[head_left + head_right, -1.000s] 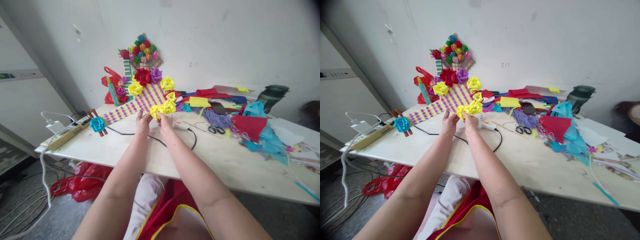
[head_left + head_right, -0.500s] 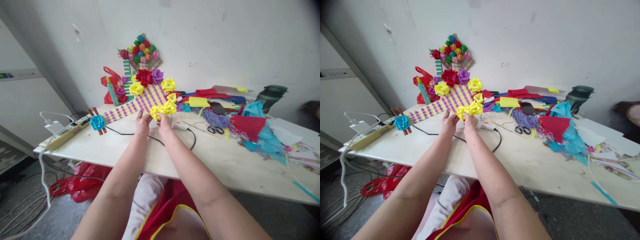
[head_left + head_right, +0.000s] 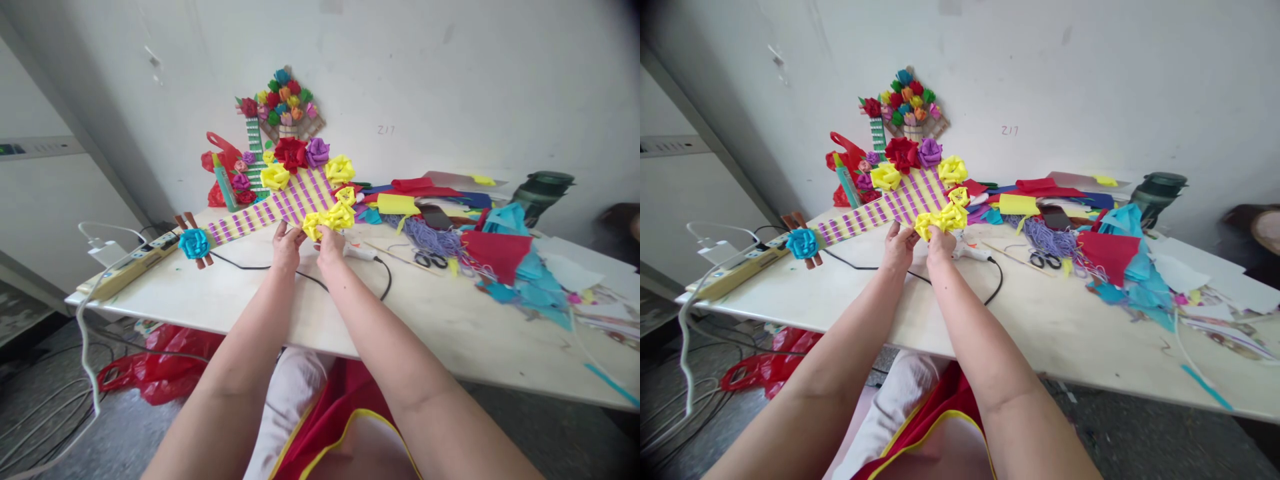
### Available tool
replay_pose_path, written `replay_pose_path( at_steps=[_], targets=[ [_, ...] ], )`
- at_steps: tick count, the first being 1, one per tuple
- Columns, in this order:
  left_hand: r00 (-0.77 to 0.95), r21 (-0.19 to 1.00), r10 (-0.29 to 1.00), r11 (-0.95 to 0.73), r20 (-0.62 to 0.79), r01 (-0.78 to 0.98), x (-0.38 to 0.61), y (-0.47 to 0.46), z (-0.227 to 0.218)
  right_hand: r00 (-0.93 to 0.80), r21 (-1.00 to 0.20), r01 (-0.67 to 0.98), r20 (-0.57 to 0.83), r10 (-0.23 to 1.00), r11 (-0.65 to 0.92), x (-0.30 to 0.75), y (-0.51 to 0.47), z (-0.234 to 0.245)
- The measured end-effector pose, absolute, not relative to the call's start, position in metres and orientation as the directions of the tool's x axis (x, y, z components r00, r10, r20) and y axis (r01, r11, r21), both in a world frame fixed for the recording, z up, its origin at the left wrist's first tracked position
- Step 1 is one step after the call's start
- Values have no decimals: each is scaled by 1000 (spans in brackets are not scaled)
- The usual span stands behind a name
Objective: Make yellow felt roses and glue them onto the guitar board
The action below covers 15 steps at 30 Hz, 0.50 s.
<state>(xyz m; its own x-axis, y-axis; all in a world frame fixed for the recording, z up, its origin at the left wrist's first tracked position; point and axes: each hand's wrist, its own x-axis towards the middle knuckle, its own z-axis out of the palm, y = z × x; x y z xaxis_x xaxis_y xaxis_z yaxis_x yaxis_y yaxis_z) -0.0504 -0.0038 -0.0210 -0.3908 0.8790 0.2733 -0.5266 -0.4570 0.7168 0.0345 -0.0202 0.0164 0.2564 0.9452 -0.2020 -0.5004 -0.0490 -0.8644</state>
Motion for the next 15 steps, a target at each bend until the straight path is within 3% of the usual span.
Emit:
replay_pose_path(
  at_steps=[15],
  targets=[
    [-414, 724, 891, -410, 186, -556, -45, -9, -14, 268, -862, -506, -197, 943, -36, 36, -19, 17]
  ],
)
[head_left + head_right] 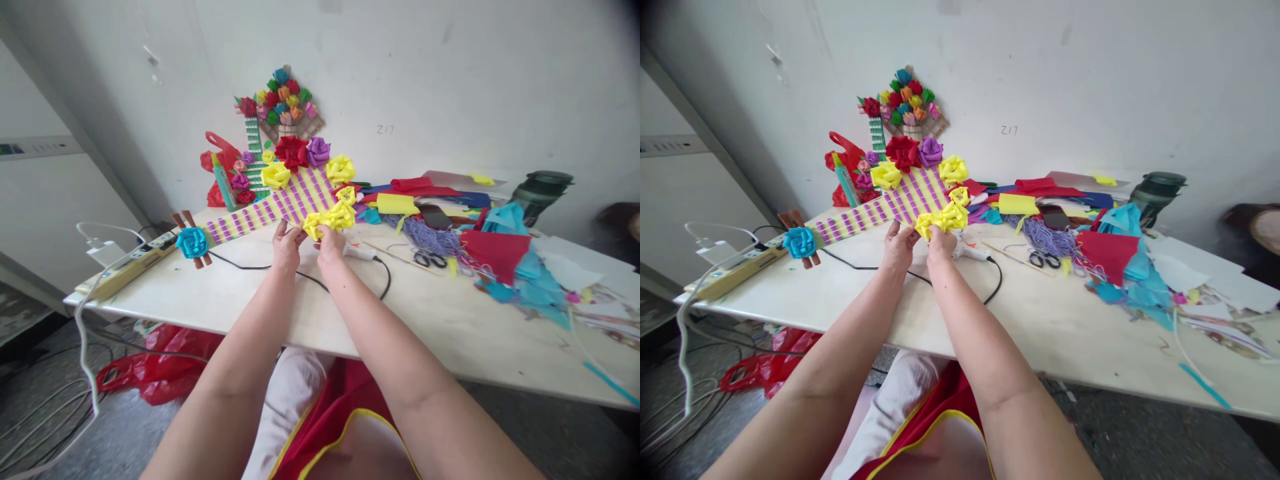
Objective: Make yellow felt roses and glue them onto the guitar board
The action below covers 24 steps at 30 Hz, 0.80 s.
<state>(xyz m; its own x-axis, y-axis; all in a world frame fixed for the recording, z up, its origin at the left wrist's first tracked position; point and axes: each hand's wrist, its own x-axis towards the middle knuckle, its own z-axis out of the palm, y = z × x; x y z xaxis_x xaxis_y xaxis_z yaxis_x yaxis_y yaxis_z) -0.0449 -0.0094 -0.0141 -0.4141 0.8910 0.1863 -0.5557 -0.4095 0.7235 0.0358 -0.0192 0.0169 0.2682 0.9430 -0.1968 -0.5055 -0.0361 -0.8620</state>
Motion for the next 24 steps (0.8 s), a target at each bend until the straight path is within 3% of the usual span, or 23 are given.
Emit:
replay_pose_path(
  at_steps=[24],
  targets=[
    [-457, 759, 857, -458, 240, -462, -40, -12, -10, 232, -845, -530, -228, 946, -74, 41, -13, 16]
  ],
)
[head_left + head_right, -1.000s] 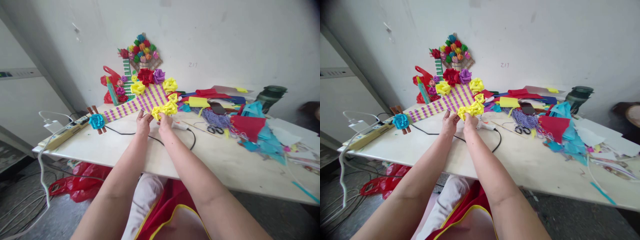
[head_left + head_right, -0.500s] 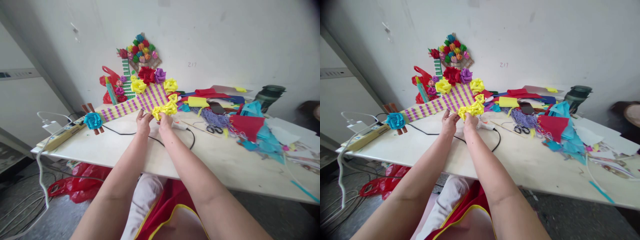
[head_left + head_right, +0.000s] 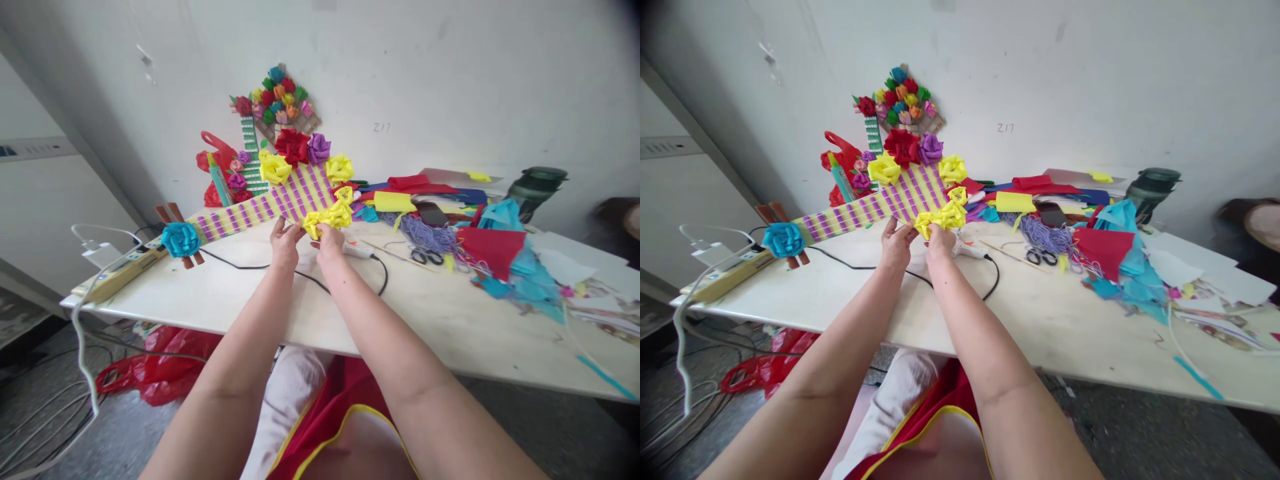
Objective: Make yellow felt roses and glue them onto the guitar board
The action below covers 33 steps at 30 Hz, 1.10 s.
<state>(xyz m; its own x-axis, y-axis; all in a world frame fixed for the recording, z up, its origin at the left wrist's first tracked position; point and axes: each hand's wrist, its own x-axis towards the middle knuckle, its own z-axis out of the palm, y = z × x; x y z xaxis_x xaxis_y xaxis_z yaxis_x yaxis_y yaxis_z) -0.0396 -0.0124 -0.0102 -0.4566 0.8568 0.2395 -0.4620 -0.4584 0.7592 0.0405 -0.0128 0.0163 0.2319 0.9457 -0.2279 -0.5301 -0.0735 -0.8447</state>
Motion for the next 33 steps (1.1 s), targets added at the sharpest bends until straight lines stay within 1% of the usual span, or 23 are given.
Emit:
replay_pose_path(
  at_steps=[6, 9, 13, 15, 20, 24, 30, 33],
  targets=[
    [-478, 773, 853, -446, 212, -452, -39, -10, -12, 219, -861, -502, -216, 952, -80, 40, -14, 15],
    [-501, 762, 844, -450, 193, -465, -41, -9, -13, 176, -862, -495, -217, 960, -104, 42, -18, 17],
    [-496, 735, 842, -471, 211, -487, -46, -8, -14, 95, -855, -502, -204, 974, -130, 43, -22, 19],
    [-494, 724, 844, -472, 207, -503, -48, -8, -15, 82, -856, -498, -208, 975, -140, 44, -23, 19],
    [-525, 706, 843, -441, 114, -555, -54, -7, -16, 176, -880, -465, -199, 964, -97, 48, -20, 15],
    [-552, 699, 833, -418, 40, -580, -60, -6, -15, 215, -887, -457, -177, 961, -61, 53, -18, 13],
    [-562, 704, 827, -389, -17, -594, -66, -6, -16, 227, -914, -404, -88, 970, 12, 61, -16, 21],
    [-570, 715, 821, -378, -35, -588, -68, -6, -18, 244, -942, -327, -9, 970, 74, 67, -9, 19]
  ],
)
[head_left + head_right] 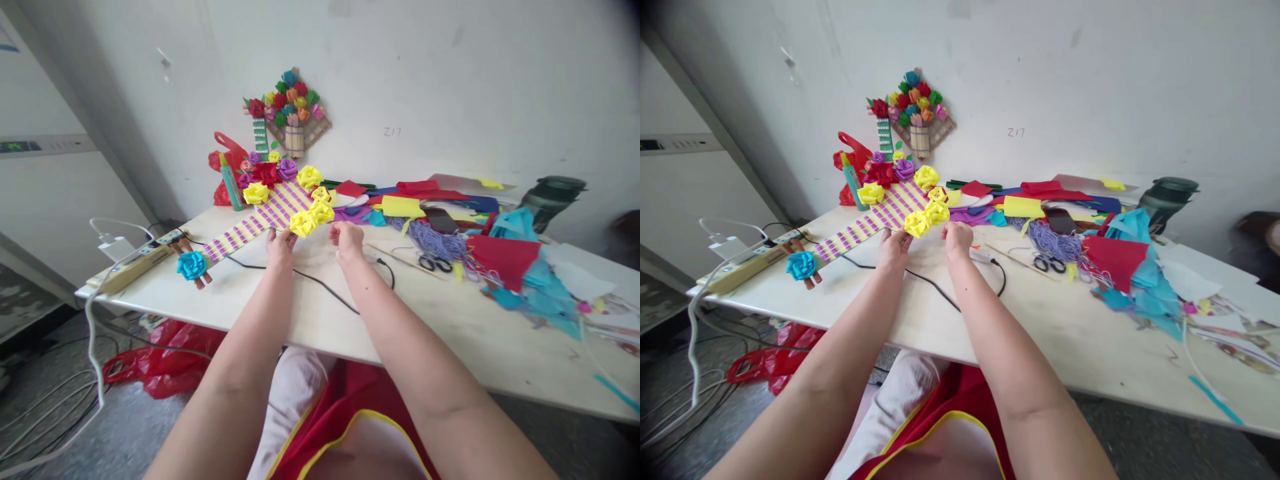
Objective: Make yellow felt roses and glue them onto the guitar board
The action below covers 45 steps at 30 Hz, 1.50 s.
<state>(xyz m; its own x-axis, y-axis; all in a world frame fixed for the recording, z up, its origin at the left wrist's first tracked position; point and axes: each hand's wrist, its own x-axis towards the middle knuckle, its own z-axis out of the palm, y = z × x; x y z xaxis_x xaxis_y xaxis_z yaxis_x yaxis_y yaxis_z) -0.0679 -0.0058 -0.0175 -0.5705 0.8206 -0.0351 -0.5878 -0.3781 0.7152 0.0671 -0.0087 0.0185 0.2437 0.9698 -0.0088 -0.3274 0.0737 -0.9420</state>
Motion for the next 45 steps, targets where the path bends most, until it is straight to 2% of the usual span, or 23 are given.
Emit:
replay_pose_path(
  at_steps=[2, 5, 9, 14, 21, 27, 31, 37, 45],
  targets=[
    [-579, 718, 813, -367, -62, -592, -68, -5, -18, 251, -969, -214, 66, 966, 122, 74, -2, 13],
    [-599, 722, 790, -341, -127, -602, -69, -4, -18, 264, -977, 43, 214, 940, 210, 90, 5, 4],
    [-632, 714, 750, -333, -195, -616, -72, -1, -17, 289, -881, 428, 345, 893, 202, 115, 6, 0],
    [-670, 771, 725, -333, -160, -544, -76, 4, -21, 291, -772, 620, 390, 874, 137, 131, 2, -5],
    [-671, 758, 729, -362, -133, -543, -75, 0, -19, 92, -601, 736, 543, 835, 310, 126, -2, -10],
    [-647, 802, 761, -407, 33, -438, -72, -2, -18, -108, -410, 768, 674, 731, 492, 118, -7, -6],
    [-605, 834, 786, -418, 132, -361, -69, -4, -18, -217, -315, 783, 670, 710, 537, 114, -11, -2],
    [-525, 851, 830, -403, 186, -337, -66, -8, -16, -327, -218, 757, 690, 646, 616, 111, -10, -3],
    [-464, 861, 851, -412, 247, -298, -64, -6, -17, -399, -165, 744, 667, 629, 647, 109, -13, 1]
  ],
)
